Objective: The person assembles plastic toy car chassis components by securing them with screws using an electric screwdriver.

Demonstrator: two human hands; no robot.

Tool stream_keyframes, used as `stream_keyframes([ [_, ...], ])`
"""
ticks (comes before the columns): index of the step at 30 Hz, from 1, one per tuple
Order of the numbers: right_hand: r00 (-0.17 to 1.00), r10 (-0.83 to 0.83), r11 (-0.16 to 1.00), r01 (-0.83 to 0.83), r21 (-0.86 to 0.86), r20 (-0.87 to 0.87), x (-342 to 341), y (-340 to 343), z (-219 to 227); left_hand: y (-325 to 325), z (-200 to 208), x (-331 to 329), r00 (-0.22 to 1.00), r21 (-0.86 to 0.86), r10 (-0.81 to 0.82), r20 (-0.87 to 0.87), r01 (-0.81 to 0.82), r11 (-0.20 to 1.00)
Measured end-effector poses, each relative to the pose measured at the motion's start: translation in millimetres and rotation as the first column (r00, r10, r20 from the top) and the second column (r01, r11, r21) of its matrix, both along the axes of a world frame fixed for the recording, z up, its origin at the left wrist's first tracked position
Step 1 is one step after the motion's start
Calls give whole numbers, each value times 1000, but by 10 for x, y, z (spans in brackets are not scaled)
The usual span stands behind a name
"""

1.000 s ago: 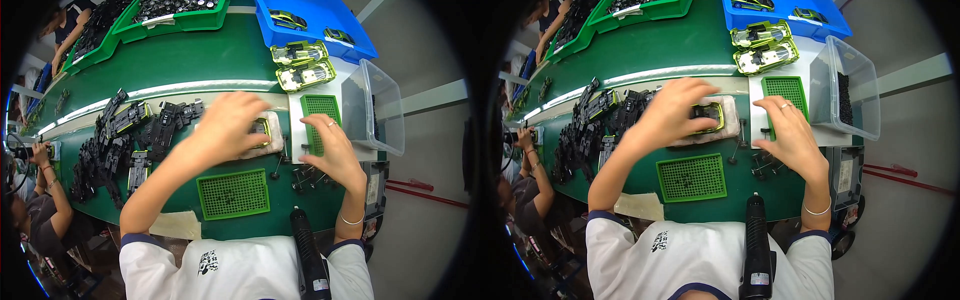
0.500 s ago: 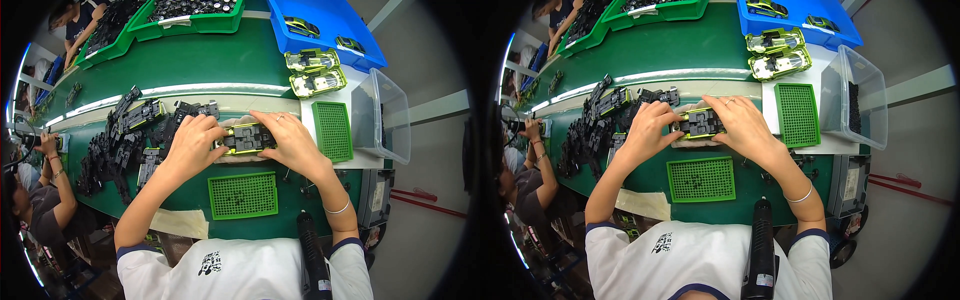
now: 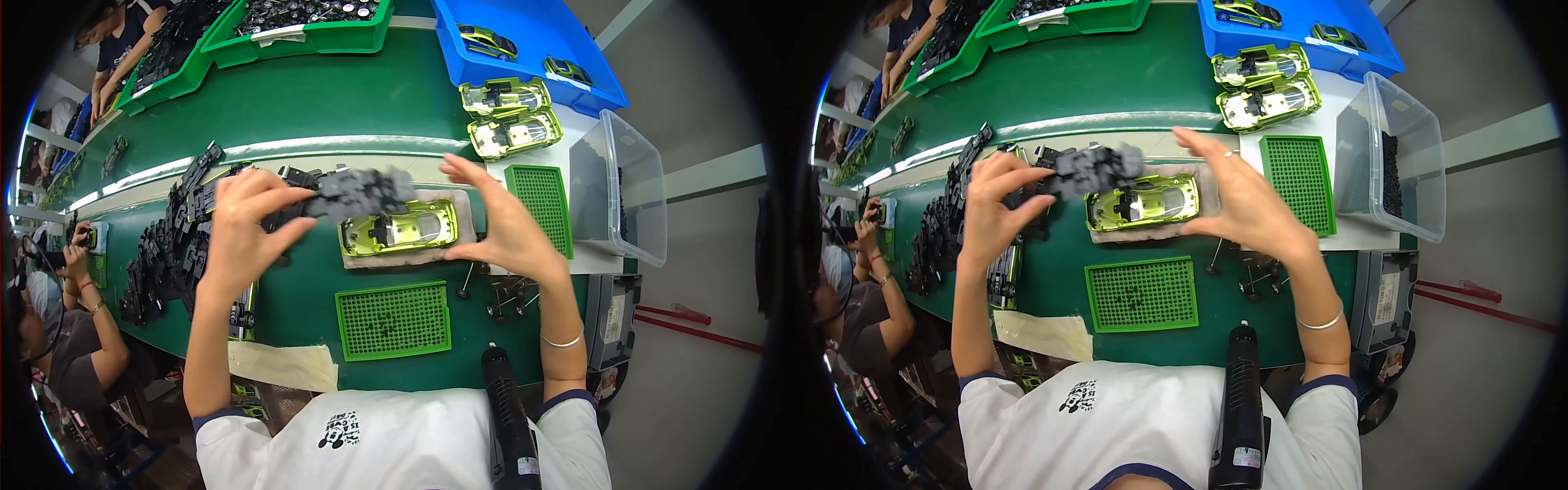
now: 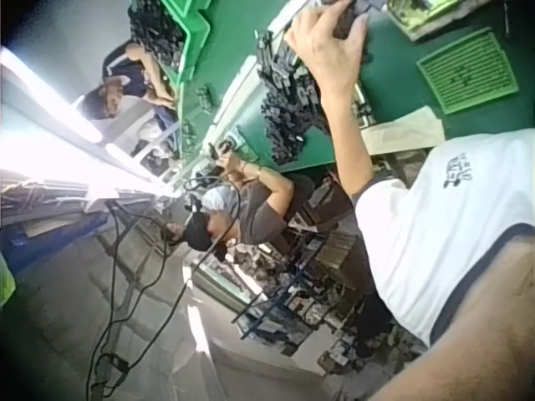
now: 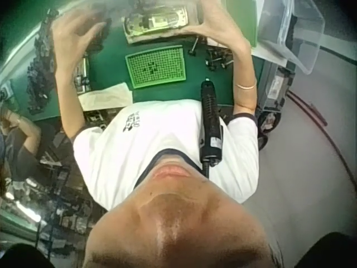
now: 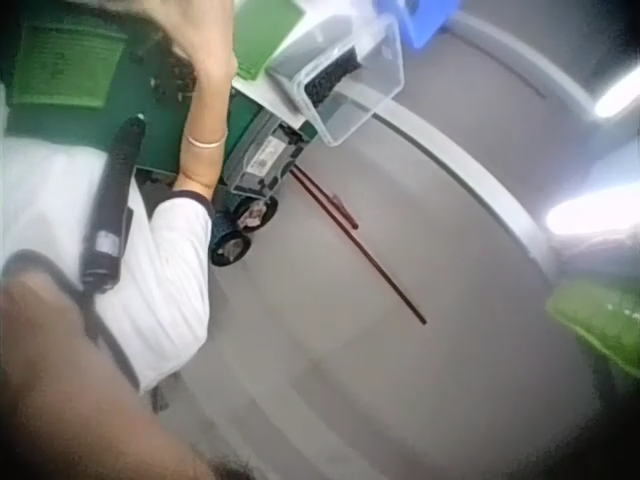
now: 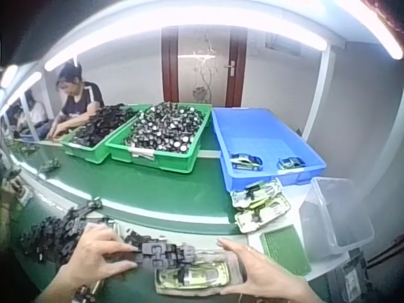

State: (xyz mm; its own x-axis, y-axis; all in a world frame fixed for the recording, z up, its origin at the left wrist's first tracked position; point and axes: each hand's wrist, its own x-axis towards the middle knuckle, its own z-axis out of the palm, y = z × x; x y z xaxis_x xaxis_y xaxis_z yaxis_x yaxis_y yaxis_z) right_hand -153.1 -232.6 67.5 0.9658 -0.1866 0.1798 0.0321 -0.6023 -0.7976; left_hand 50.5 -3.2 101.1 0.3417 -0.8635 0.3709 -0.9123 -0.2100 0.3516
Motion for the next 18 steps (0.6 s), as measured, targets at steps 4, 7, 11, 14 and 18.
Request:
stream_keyframes([
  [4, 997, -19, 991, 10, -136, -68, -127, -51, 56, 437, 80, 103, 974, 49, 201, 100, -207, 977],
  [7, 984, -63, 984, 33, -177, -169, -122, -4, -16, 842, 100, 149, 892, 16, 385, 239, -400, 916],
  [11, 986, -60, 977, 26, -211, -154, -5, 76, -41, 1355, -2, 275, 779, 123, 579, 242, -616, 778],
  [14, 982, -75, 969, 32, -244, -172, 21, 111, -39, 979, -57, 88, 821, 6, 498, 280, -520, 854],
  [18, 993, -54, 971, 27, -237, -109, -18, 95, -53, 97, -187, -367, 1000, 77, -12, -25, 14, 997],
])
